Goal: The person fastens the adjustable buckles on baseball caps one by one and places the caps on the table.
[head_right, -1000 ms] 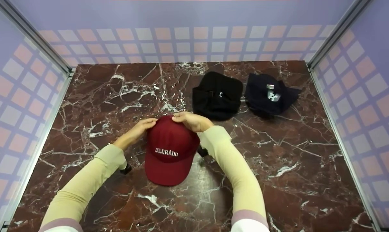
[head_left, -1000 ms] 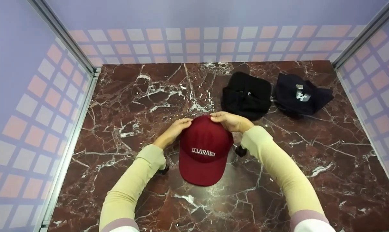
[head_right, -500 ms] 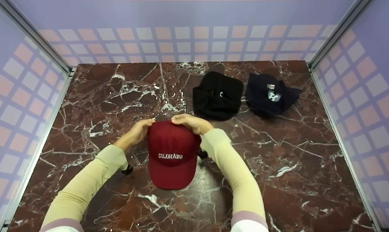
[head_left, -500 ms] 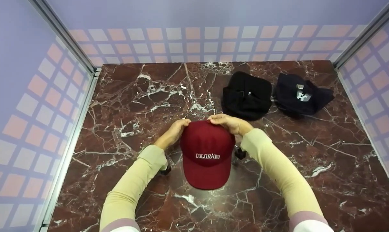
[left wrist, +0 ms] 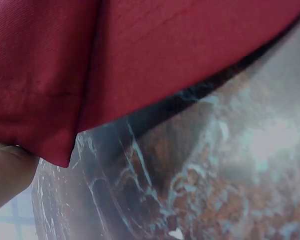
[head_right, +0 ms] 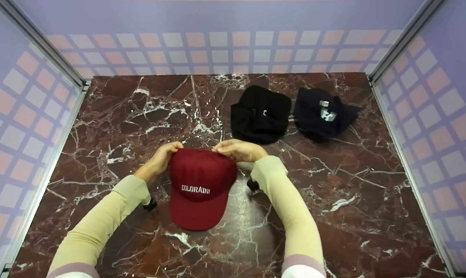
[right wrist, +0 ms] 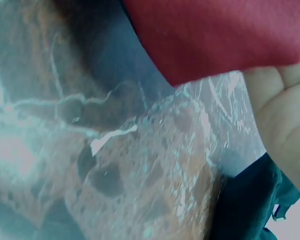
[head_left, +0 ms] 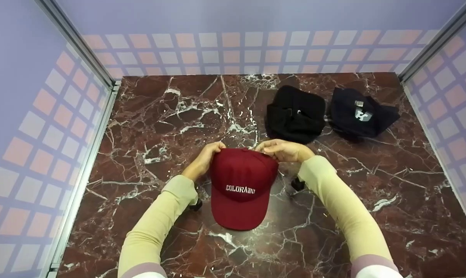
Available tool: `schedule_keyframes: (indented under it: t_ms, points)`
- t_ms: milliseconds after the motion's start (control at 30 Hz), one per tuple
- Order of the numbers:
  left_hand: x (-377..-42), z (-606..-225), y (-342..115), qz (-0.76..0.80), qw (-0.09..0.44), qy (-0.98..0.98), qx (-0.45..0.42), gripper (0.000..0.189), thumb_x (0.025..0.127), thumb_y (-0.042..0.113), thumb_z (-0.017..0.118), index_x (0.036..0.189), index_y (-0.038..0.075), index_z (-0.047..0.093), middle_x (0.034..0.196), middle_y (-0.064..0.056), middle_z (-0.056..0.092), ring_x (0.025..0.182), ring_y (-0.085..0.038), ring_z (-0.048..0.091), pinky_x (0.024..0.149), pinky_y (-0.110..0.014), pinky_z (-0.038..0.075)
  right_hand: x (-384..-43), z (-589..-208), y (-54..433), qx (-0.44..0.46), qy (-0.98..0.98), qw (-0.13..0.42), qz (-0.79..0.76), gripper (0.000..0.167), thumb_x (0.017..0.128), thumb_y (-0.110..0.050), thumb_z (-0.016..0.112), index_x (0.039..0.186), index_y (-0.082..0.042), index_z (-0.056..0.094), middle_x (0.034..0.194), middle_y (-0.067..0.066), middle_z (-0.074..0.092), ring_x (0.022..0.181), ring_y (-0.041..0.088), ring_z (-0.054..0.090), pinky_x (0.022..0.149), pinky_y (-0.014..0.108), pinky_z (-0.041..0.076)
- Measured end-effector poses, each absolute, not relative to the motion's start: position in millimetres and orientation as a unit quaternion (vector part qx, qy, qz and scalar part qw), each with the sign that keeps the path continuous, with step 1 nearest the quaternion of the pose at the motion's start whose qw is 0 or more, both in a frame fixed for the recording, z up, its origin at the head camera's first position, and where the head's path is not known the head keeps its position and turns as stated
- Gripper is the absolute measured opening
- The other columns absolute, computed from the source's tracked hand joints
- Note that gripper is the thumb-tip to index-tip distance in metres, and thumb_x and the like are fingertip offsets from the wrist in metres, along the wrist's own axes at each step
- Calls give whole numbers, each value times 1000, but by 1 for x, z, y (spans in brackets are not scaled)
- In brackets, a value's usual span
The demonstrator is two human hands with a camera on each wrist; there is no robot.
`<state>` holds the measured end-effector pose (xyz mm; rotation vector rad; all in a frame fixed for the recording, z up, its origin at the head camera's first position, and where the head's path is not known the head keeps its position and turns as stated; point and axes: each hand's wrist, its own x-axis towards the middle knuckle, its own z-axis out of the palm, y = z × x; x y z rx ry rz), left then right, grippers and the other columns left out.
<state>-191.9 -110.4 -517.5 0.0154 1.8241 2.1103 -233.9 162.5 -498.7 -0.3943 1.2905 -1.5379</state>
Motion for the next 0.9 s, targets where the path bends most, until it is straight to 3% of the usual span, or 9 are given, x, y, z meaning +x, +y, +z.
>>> schedule_keyframes:
  t_ms: [167,300,400,500,667,900]
  points:
    - [-192,-522,-121,744,222,630,16,30,62,0,28,75,12,52,69,7,50,61,-5,44,59,-20,35,-232,-504,171,-162,562,517,-625,27,83,-11,54,109,-10,48,101,-1,59,89,12,57,81,27,45]
    - [-193,-524,-132,729,259,634,-4,40,61,-8,25,90,4,52,70,5,52,57,-6,43,53,-19,34,-231,-512,179,-173,578,515,-609,34,79,-1,53,111,-10,46,105,-3,58,96,10,54,86,27,41]
    - [-193,-526,-139,677,273,683,-3,49,62,-14,27,104,-3,51,77,5,54,57,-5,42,51,-18,32,-229,-518,187,-188,590,519,-589,39,75,5,49,112,-8,47,104,-3,58,96,9,54,85,26,41]
    - [-192,-527,-142,612,286,737,34,54,61,-16,32,111,-7,49,80,3,52,59,-8,41,51,-21,30,-227,-522,191,-194,613,515,-566,35,73,10,45,103,-7,53,94,-5,59,85,7,54,78,22,43]
    - [-182,-510,-136,535,276,791,105,47,59,-17,36,102,-11,53,73,0,49,61,-14,44,54,-24,35,-221,-525,191,-176,672,488,-528,23,74,13,42,75,-8,51,66,-7,50,62,5,45,61,18,38]
    - [-185,-525,-131,447,224,857,123,41,64,-13,39,98,-5,60,84,-10,59,69,-12,48,62,-20,39,-207,-520,184,-146,677,470,-548,27,75,8,37,65,-13,50,58,-8,45,57,5,43,59,19,38]
